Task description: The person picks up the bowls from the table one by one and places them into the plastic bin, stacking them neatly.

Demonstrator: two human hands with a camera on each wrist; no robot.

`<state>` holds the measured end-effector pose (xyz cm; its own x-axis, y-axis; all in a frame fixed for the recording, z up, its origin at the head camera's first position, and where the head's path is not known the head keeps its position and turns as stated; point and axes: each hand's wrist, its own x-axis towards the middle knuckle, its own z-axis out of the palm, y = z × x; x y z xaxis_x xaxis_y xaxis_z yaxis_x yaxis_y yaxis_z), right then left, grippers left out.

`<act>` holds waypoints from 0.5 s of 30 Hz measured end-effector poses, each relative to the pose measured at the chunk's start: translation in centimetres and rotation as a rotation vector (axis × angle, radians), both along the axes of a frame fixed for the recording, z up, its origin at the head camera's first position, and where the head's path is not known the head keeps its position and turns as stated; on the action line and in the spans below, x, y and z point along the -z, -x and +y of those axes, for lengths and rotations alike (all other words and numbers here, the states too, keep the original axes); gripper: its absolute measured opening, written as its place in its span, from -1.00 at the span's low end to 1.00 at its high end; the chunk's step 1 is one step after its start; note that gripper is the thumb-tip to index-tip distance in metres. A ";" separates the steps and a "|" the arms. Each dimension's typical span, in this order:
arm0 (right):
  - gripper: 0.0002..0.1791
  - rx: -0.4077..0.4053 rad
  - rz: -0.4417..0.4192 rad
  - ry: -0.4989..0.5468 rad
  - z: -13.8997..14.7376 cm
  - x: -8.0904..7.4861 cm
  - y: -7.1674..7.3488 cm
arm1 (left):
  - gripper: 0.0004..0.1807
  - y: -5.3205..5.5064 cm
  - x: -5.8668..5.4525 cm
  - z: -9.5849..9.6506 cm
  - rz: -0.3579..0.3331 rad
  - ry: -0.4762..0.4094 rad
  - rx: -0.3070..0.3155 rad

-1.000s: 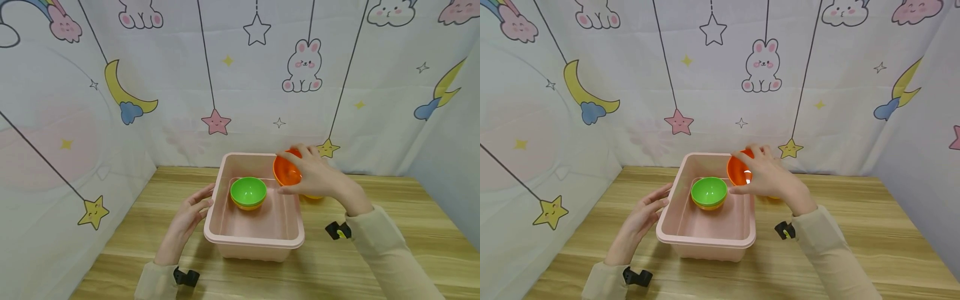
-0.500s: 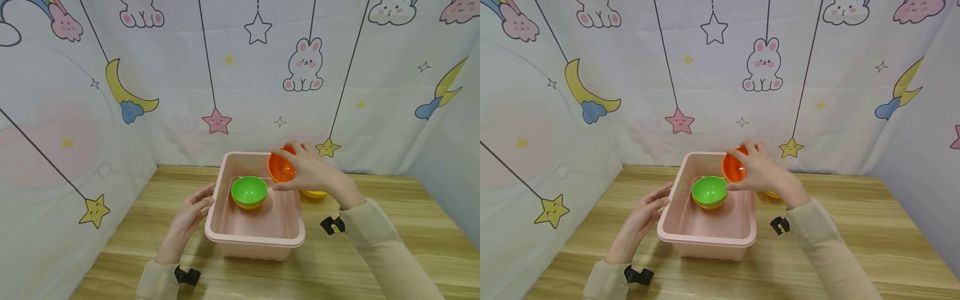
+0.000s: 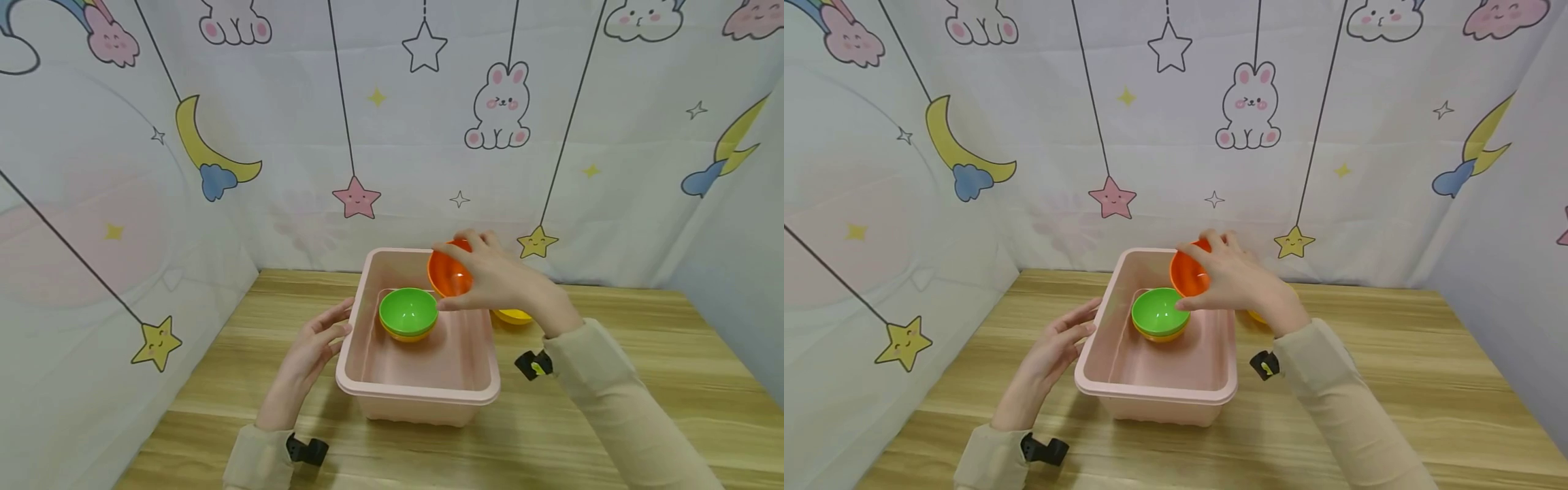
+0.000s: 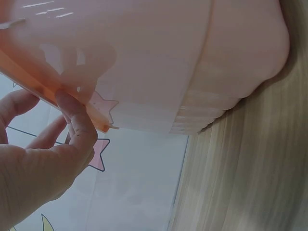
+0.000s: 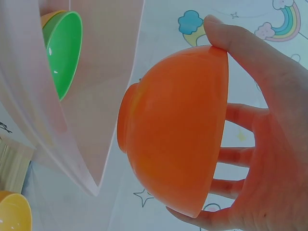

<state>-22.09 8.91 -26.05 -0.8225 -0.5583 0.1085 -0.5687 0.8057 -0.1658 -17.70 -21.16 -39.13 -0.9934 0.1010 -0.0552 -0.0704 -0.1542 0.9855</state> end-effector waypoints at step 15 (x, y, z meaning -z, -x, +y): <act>0.01 -0.004 -0.016 -0.014 -1.3 0.1 0.5 | -0.38 -0.1 0.0 0.1 0.007 -0.003 0.008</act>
